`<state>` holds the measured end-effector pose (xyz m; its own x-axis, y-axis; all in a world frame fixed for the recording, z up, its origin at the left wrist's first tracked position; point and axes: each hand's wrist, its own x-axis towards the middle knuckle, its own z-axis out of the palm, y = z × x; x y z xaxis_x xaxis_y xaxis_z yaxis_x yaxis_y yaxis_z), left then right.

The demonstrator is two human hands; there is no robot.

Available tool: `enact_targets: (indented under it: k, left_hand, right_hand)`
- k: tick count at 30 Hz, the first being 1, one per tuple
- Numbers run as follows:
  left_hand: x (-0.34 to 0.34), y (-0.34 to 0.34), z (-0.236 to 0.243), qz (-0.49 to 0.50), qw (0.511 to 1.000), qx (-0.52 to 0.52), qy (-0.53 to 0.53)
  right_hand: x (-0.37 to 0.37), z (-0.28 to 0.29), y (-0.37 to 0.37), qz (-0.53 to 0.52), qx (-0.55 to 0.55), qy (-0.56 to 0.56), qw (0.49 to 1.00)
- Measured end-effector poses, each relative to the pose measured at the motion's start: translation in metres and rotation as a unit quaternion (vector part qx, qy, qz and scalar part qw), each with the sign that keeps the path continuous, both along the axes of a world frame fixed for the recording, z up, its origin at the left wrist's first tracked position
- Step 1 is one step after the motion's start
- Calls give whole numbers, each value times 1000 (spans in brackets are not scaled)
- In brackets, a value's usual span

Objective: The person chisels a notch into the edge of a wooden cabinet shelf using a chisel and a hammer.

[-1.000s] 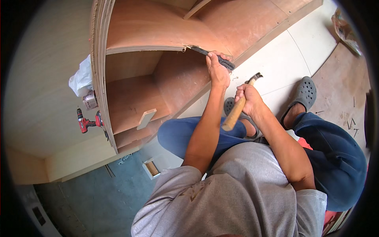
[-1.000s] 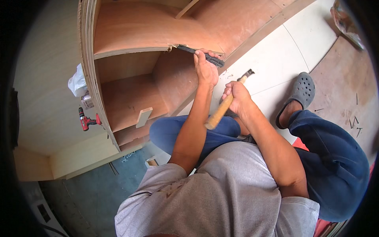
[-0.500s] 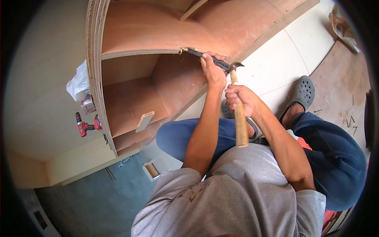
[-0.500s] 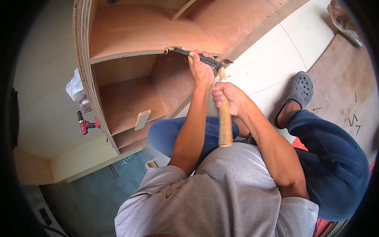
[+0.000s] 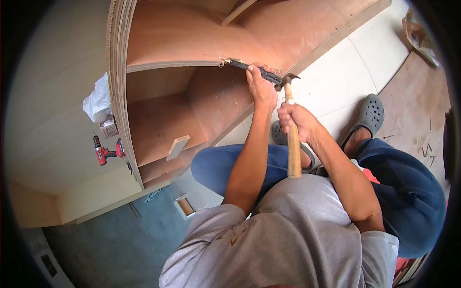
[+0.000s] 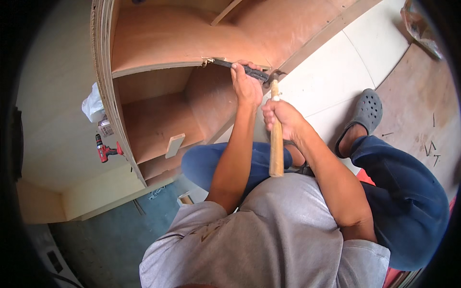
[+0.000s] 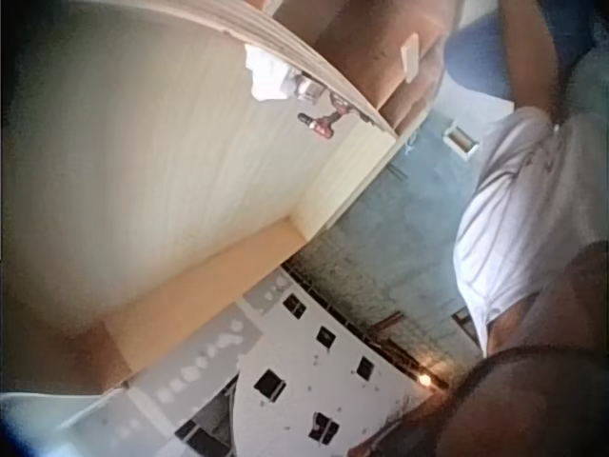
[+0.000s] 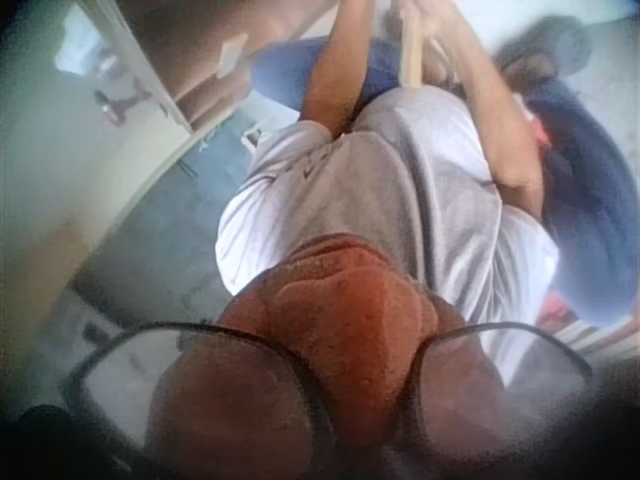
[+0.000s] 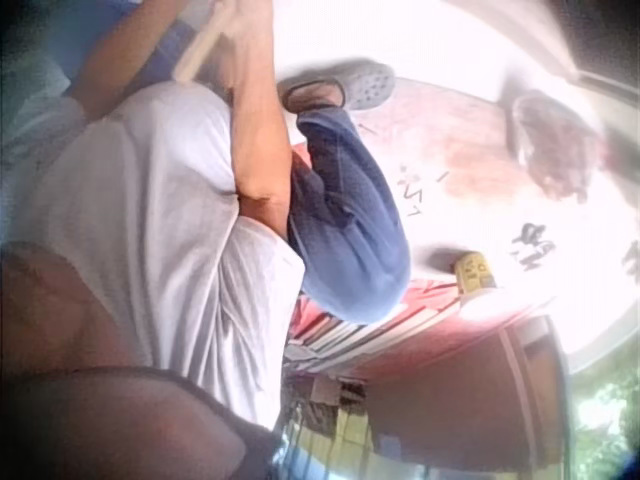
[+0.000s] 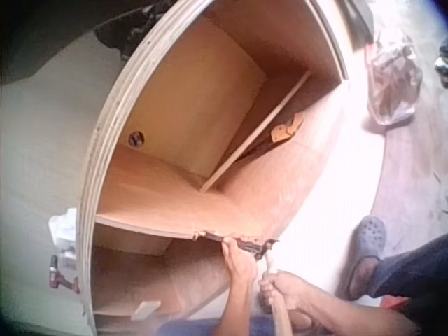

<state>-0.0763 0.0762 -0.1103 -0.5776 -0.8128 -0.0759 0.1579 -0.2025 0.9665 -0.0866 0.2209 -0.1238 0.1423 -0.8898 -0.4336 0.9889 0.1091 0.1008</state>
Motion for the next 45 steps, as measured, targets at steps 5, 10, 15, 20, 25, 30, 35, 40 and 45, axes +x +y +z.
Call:
enact_targets:
  k: [5,10,15,20,25,30,35,40,45]
  left_hand:
    - [2,23,-10,8,1000,-3,-1]
    - [-2,15,-7,4,1000,8,14]
    - [-2,9,-10,10,999,30,9]
    - [-2,4,-13,-8,1000,16,12]
    - [-5,13,-12,-9,998,55,30]
    - [7,2,-18,-14,1000,26,-9]
    - [1,5,-24,-8,1000,11,-3]
    - [0,6,-21,-2,1000,28,8]
    - [0,10,-19,-9,999,46,11]
  right_hand:
    - [1,-40,-9,-54,133,-57,988]
    - [-2,-56,-2,-63,121,-84,987]
    - [-1,-43,-7,-62,108,-92,988]
    - [0,-24,-7,-70,114,-122,984]
    - [-6,-15,-5,-89,108,-133,981]
    - [-2,-21,-4,-87,125,-145,978]
    - [-1,-29,-4,-96,135,-125,978]
    - [-4,-36,-2,-103,136,-125,977]
    - [-2,-28,-4,-100,145,-116,978]
